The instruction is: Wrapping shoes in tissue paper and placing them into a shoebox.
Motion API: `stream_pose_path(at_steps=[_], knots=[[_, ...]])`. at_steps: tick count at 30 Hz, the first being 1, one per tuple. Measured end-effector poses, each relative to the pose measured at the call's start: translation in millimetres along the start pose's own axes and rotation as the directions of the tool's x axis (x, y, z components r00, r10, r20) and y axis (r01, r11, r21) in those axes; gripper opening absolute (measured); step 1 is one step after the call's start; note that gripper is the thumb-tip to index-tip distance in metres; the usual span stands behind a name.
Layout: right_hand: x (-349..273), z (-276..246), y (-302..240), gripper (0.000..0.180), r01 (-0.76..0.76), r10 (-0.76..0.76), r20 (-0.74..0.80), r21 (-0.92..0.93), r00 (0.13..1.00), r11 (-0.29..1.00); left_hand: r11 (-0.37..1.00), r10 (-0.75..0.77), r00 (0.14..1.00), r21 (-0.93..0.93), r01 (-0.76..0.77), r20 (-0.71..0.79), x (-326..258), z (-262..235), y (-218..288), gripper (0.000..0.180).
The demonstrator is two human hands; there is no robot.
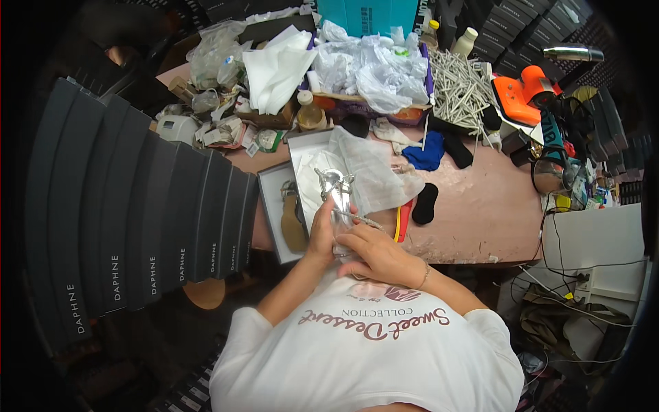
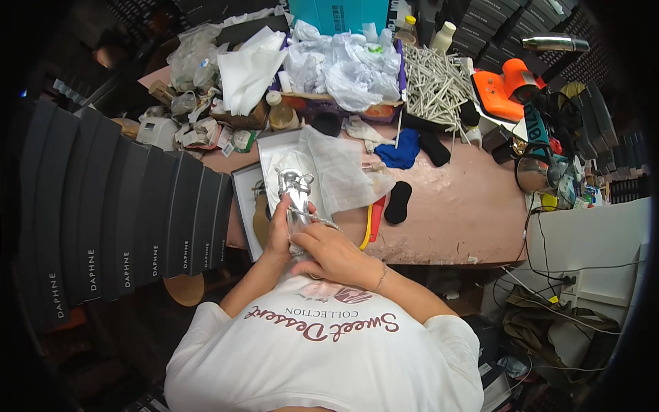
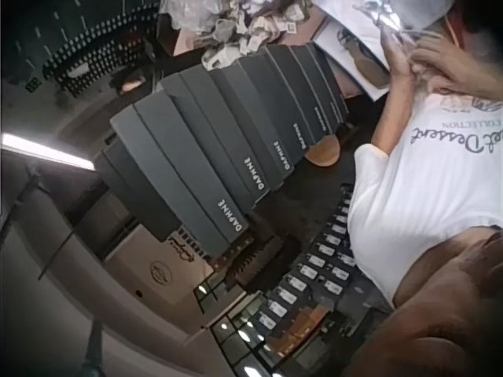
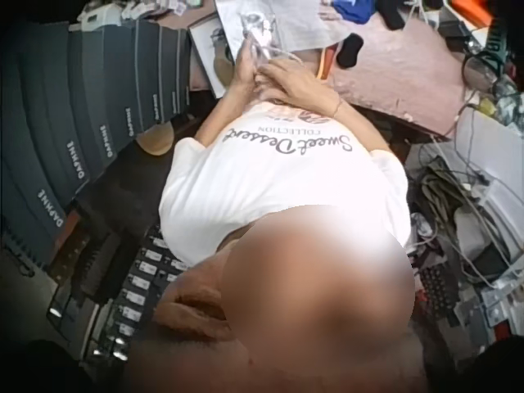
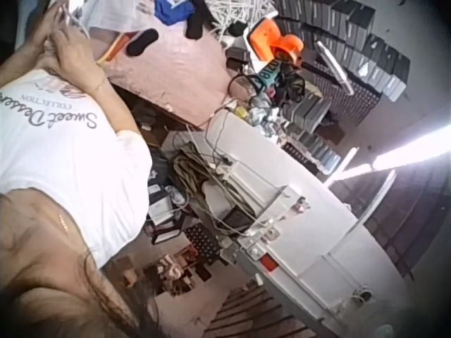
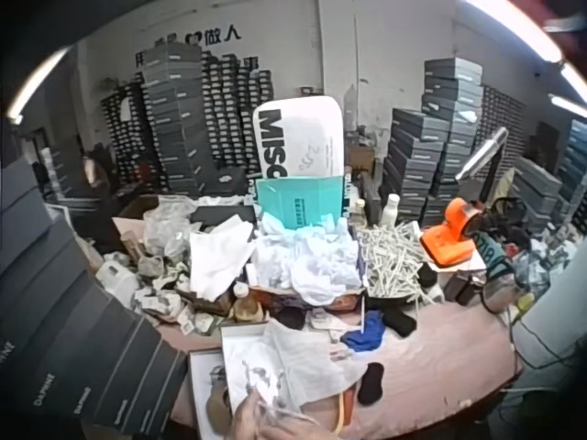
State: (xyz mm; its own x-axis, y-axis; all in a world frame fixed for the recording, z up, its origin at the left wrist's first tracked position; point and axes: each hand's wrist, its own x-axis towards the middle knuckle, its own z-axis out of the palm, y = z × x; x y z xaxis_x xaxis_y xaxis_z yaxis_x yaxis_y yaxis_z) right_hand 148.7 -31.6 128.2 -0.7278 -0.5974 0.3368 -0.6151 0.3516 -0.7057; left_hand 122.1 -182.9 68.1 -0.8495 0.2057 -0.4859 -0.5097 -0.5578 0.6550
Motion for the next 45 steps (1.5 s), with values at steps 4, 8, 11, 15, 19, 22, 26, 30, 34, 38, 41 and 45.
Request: stream_pose_path(at_steps=[4,8,11,15,19,22,26,30,34,38,41,45], knots=[[4.1,-53.0,-5.0,0.041,-0.104,0.11,-0.207,0.042,0.972,0.994,0.9,0.106,0.925,0.361,-0.245,0.364,24.7,5.0,48.8,0.033],[36.9,-73.9,6.3,0.046,-0.033,-0.082,-0.239,-0.443,0.967,0.896,0.366,-0.089,0.853,0.814,-0.452,0.514,20.6,20.8,76.6,0.033],[28.6,-53.4,30.0,0.044,-0.116,0.07,-0.14,-0.357,0.988,0.927,0.329,-0.019,0.901,0.854,-0.403,0.432,11.6,18.9,56.7,0.035],[0.8,-29.6,55.6,0.041,-0.228,0.205,-0.146,-0.163,0.968,0.96,0.466,-0.001,0.943,0.835,-0.294,0.332,20.0,4.9,48.0,0.036],[10.7,-19.2,41.1,0.035,-0.23,0.143,-0.308,-0.266,0.94,0.936,0.413,0.047,0.937,0.847,-0.334,0.346,24.8,1.1,40.8,0.035],[14.2,-15.4,54.5,0.029,-0.166,0.075,-0.252,-0.363,0.965,0.917,0.4,0.039,0.947,0.864,-0.307,0.318,15.9,15.3,45.5,0.033],[16.2,-15.9,54.8,0.025,-0.144,0.059,-0.274,-0.302,0.96,0.942,0.293,0.31,0.866,0.827,-0.48,0.392,23.7,10.3,27.9,0.03],[3.3,-12.1,60.6,0.023,-0.199,0.095,-0.275,-0.38,0.957,0.904,0.421,0.315,0.881,0.78,-0.464,0.354,25.1,5.7,29.0,0.03],[-19.4,-13.7,62.2,0.019,-0.346,0.325,-0.257,-0.039,0.91,0.937,0.552,0.336,0.921,0.752,-0.36,0.195,34.7,-19.3,18.7,0.028],[-51.1,-22.2,65.7,0.013,-0.337,0.432,-0.333,0.308,0.838,0.89,0.55,0.393,0.905,0.747,-0.375,0.165,29.8,-16.8,31.2,0.027],[-60.7,-31.9,76.7,0.012,-0.304,0.618,-0.343,0.642,0.708,0.704,0.974,0.137,0.985,0.168,-0.153,0.105,34.9,-29.8,42.9,0.029],[-77.4,-23.0,104.5,0.02,-0.458,0.663,-0.269,0.544,0.699,0.703,0.763,-0.056,0.828,-0.511,0.395,0.557,61.3,-52.7,35.9,0.036]])
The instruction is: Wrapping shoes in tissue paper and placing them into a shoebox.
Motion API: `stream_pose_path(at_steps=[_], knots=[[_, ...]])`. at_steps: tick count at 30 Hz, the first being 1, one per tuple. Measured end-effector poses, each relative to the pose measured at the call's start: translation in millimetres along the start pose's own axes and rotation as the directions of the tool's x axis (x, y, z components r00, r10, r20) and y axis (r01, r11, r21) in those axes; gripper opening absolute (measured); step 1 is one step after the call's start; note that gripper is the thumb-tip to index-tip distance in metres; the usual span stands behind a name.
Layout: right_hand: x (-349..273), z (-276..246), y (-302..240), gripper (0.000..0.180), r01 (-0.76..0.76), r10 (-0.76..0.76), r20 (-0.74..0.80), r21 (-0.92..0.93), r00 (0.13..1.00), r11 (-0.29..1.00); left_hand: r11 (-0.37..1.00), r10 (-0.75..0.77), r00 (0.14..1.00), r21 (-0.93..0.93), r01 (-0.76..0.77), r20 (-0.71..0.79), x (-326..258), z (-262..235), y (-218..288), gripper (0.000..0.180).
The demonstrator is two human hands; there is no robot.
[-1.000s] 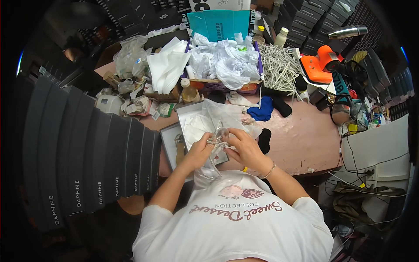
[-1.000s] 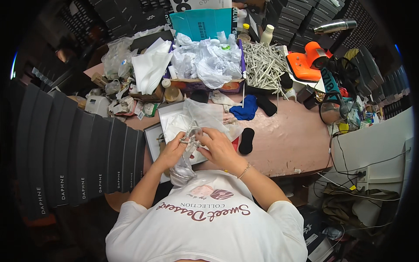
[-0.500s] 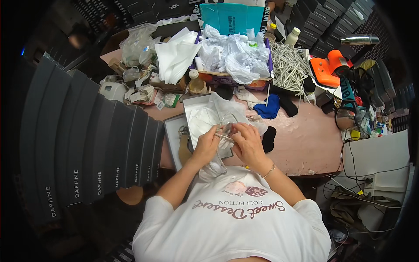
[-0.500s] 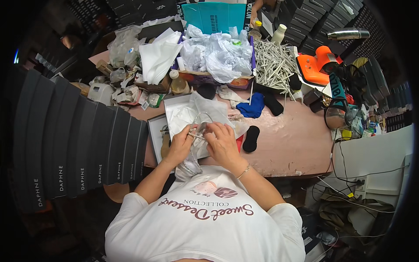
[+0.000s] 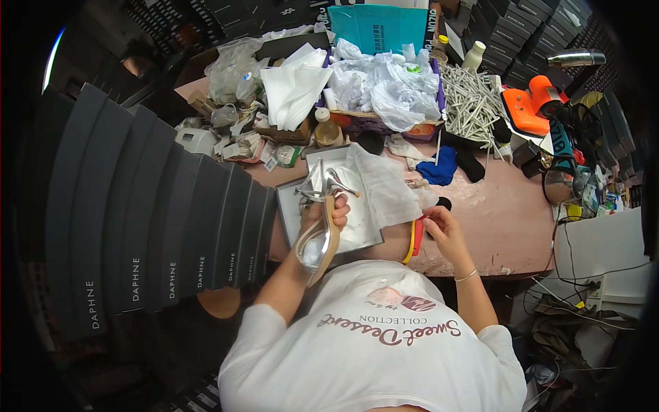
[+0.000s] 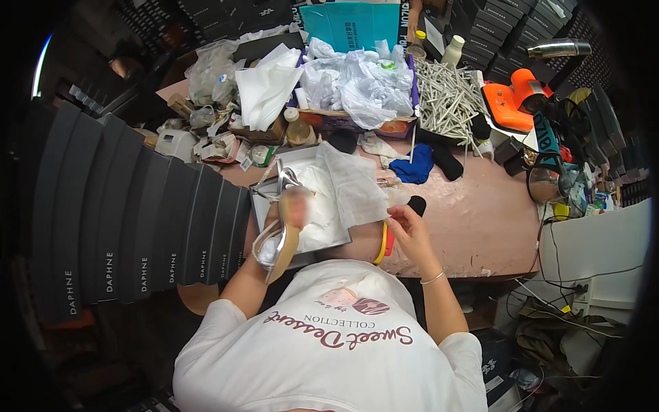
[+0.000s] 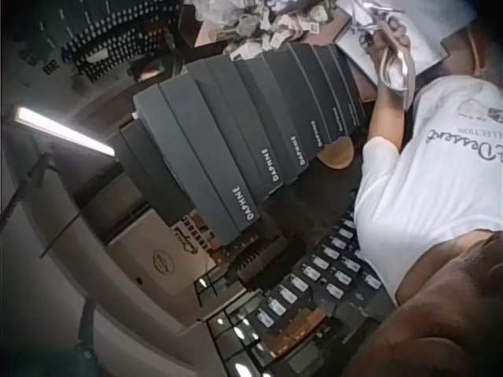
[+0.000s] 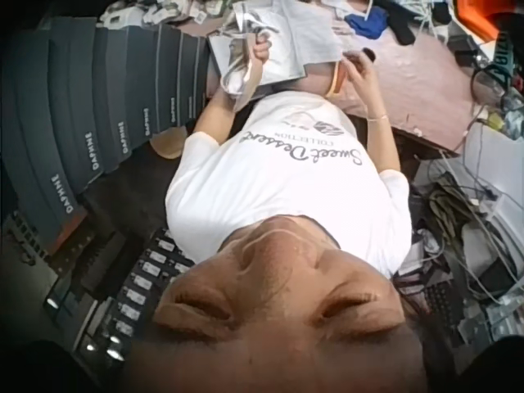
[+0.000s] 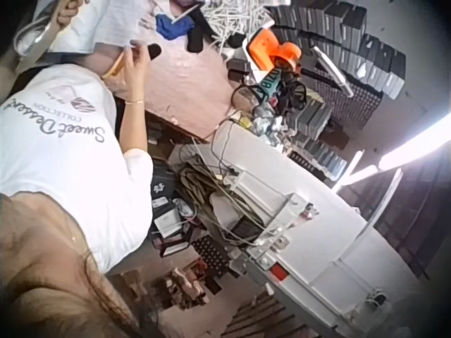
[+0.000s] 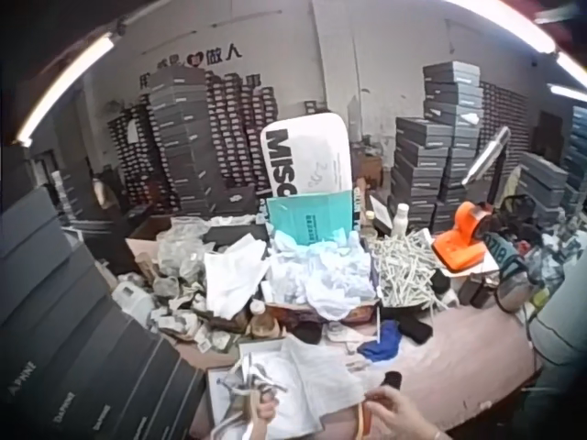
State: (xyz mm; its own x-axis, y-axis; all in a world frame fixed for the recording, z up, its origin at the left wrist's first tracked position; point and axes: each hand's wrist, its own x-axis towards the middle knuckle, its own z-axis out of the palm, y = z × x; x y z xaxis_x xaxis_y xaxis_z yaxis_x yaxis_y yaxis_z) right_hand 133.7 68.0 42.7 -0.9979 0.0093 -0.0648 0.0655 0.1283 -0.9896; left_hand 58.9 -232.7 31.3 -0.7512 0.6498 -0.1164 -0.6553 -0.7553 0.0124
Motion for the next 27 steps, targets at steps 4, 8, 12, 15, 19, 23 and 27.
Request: stream_pose_path(at_steps=[4,8,12,15,19,23,27], knots=[[-7.2,2.5,18.0,0.022,-0.047,0.047,-0.007,-0.109,0.999,0.993,0.934,-0.104,0.907,-0.272,0.23,0.409,4.6,27.3,-35.8,0.024],[-11.4,-16.4,38.6,0.021,-0.084,0.055,-0.133,-0.232,0.99,0.969,0.889,-0.182,0.84,-0.28,0.363,0.511,2.0,22.3,-56.3,0.027],[-14.3,-22.2,30.0,0.02,-0.083,0.061,-0.14,-0.157,0.988,0.984,0.872,-0.261,0.742,-0.18,0.456,0.618,12.6,20.0,-60.3,0.024],[-4.1,-21.8,15.8,0.019,-0.045,0.036,-0.124,-0.074,0.992,0.996,0.854,-0.298,0.682,-0.132,0.503,0.668,20.0,19.2,-64.7,0.023],[18.5,-25.5,-26.8,0.02,0.069,-0.067,-0.067,0.025,0.996,0.997,0.82,-0.329,0.617,-0.108,0.563,0.715,28.7,21.7,-75.0,0.024],[29.2,-29.4,-66.6,0.033,0.188,-0.203,0.146,0.116,0.968,0.975,0.877,-0.409,0.743,0.002,0.481,0.53,23.3,30.7,-83.8,0.026],[49.1,-43.6,-108.2,0.054,0.453,-0.417,0.36,-0.018,0.835,0.891,0.611,-0.228,0.767,0.526,0.592,-0.6,28.3,53.3,-90.4,0.031]])
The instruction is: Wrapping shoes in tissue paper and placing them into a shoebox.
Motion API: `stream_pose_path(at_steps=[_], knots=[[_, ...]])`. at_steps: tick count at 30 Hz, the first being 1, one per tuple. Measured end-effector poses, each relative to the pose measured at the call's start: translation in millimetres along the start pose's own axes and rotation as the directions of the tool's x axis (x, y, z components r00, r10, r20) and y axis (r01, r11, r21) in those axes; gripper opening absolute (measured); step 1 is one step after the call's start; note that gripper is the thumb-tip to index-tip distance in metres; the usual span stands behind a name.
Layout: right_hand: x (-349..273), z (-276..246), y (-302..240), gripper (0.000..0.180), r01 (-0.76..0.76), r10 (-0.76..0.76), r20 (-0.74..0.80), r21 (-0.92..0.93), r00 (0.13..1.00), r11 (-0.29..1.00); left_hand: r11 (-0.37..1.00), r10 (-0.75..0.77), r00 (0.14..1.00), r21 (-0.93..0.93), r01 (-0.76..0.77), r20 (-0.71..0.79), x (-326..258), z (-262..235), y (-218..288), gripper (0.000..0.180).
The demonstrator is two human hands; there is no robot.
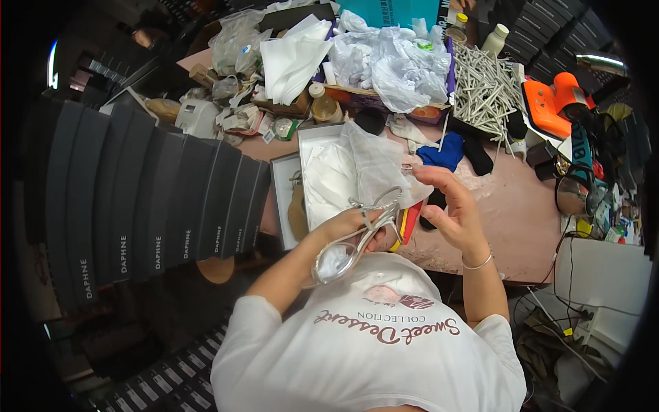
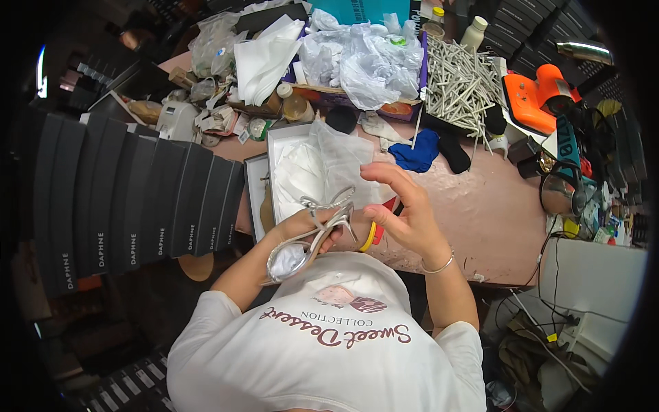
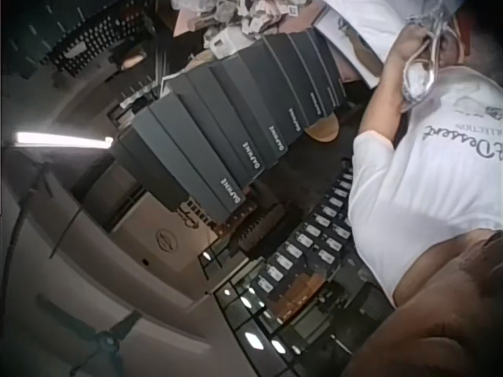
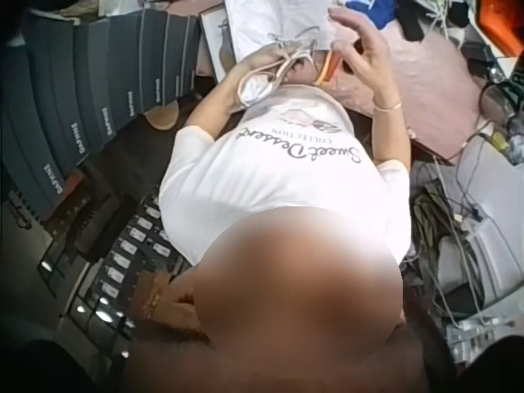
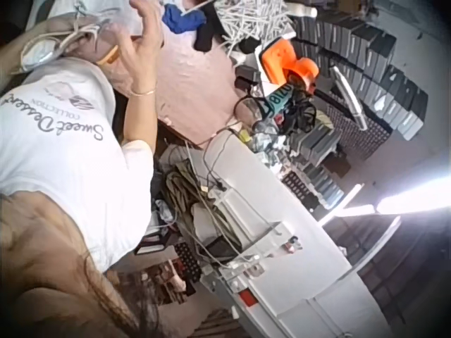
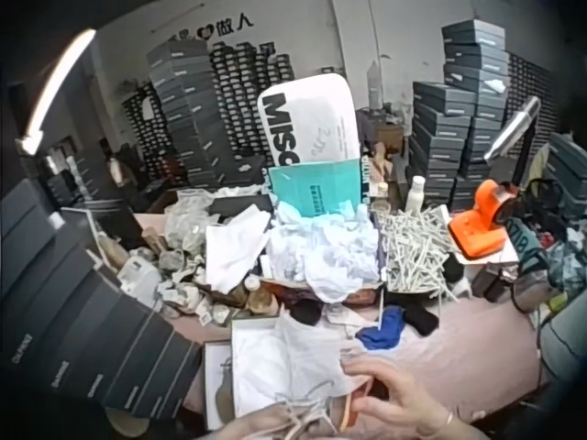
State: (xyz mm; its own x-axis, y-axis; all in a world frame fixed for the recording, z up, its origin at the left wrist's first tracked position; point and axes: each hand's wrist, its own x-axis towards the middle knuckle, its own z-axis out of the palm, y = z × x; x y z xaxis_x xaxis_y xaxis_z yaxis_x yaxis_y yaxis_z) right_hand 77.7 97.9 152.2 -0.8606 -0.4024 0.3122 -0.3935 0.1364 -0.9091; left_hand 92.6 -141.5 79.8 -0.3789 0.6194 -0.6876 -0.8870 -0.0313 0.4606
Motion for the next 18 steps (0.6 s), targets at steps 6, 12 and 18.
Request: stream_pose_path(at_steps=[6,12,18], knots=[[-17.7,-7.9,28.8,0.072,-0.099,0.153,0.655,-0.119,0.74,0.988,0.996,0.02,1.0,0.091,-0.021,0.017,21.4,26.2,-39.0,0.033],[-91.9,-49.6,145.0,0.073,-0.619,0.674,-0.061,-0.465,0.736,0.633,0.823,0.326,0.945,-0.493,-0.282,0.003,24.4,41.3,-101.1,0.068],[-128.1,4.7,243.7,0.054,-0.546,0.475,-0.275,-0.496,0.836,0.675,0.84,0.449,0.893,-0.323,-0.436,-0.038,20.1,54.0,-69.0,0.076]])
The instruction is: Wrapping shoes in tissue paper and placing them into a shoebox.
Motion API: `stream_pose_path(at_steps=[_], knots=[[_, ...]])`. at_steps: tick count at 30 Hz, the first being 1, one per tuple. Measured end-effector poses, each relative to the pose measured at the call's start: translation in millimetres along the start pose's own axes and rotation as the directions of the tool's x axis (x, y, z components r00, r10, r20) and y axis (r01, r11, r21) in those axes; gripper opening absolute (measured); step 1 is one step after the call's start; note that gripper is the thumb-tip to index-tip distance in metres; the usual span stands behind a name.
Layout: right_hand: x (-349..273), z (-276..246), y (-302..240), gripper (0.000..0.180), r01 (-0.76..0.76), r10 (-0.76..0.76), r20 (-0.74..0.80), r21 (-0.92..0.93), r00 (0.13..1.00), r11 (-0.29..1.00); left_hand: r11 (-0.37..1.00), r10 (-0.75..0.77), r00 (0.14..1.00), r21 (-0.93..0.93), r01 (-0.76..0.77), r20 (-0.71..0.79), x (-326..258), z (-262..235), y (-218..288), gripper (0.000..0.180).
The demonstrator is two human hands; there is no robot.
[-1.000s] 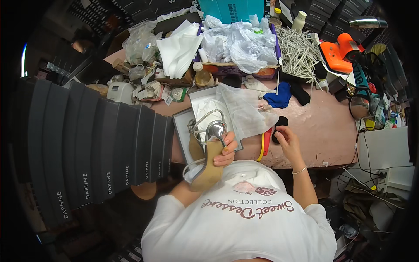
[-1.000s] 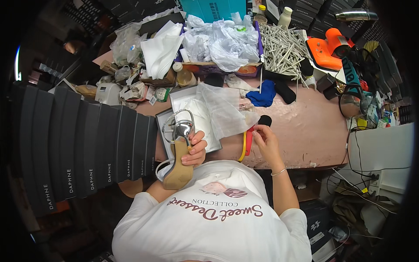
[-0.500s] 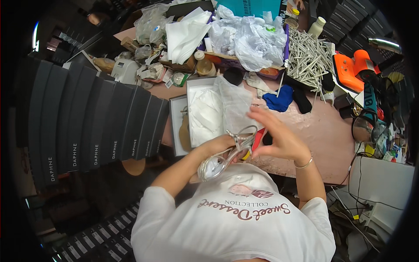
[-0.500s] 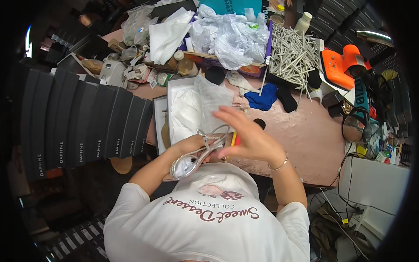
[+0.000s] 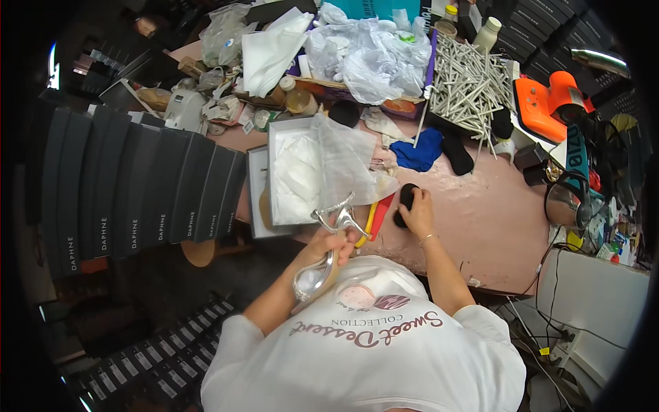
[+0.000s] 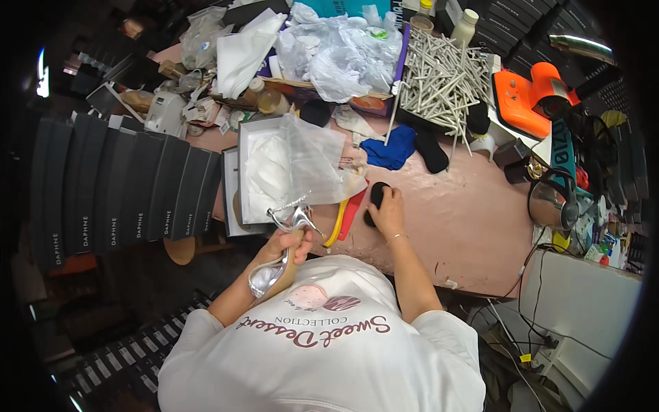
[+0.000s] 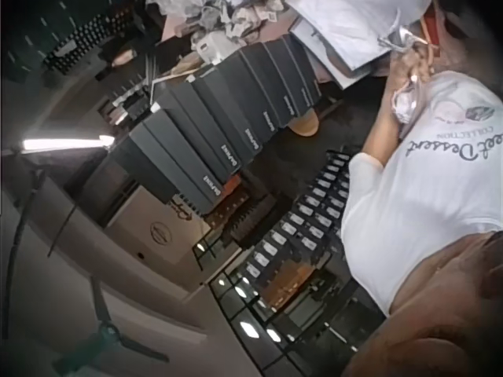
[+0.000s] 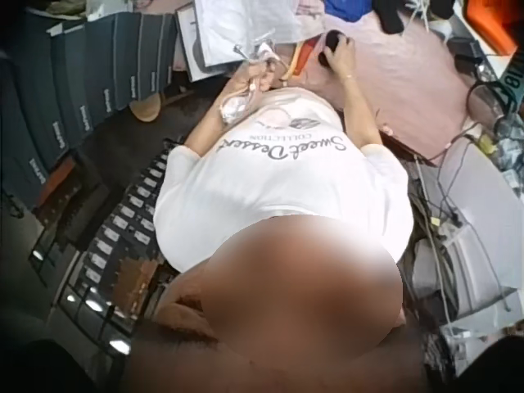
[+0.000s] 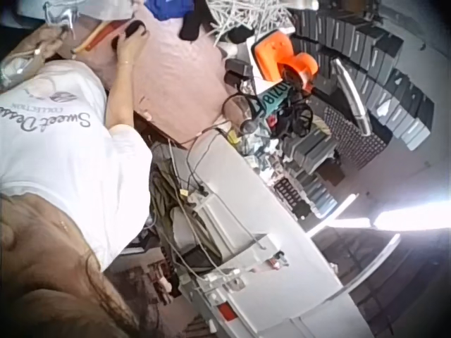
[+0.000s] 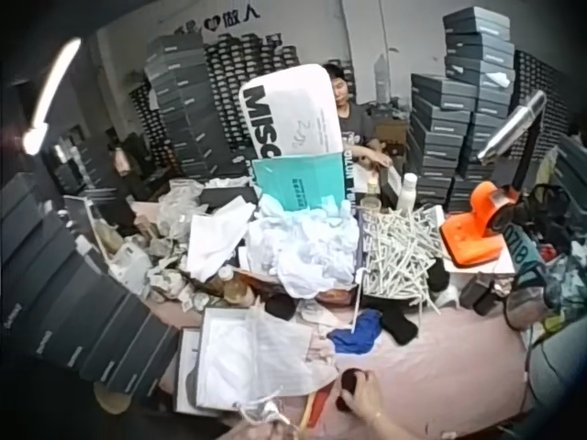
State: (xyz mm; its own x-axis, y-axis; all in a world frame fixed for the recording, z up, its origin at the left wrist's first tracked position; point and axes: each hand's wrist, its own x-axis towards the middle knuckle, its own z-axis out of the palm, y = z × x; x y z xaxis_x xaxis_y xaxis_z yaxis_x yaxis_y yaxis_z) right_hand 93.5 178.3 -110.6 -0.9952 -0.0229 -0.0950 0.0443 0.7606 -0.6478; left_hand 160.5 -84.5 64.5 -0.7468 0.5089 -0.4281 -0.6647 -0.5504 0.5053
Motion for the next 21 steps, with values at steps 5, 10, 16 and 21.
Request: stream_pose_path(at_steps=[5,10,16,21], knots=[[-4.3,-106.2,-99.8,0.04,0.084,-0.055,-0.064,0.66,0.996,0.747,0.899,-0.006,0.941,-0.41,0.153,0.339,4.2,-5.8,7.9,0.074],[-34.9,-140.0,-178.4,0.048,0.737,-0.743,0.021,0.116,0.669,0.666,0.95,-0.24,0.953,-0.157,0.27,0.185,0.1,8.0,3.3,0.072],[-33.0,-152.8,-178.7,0.045,0.72,-0.695,-0.202,0.296,0.69,0.628,0.942,-0.295,0.955,0.174,0.288,0.016,-8.7,27.8,32.3,0.048],[-12.8,-112.4,-140.3,0.042,0.7,-0.708,0.121,0.111,0.695,0.706,0.883,-0.303,0.952,0.362,0.299,-0.049,-2.0,-0.6,27.2,0.052]])
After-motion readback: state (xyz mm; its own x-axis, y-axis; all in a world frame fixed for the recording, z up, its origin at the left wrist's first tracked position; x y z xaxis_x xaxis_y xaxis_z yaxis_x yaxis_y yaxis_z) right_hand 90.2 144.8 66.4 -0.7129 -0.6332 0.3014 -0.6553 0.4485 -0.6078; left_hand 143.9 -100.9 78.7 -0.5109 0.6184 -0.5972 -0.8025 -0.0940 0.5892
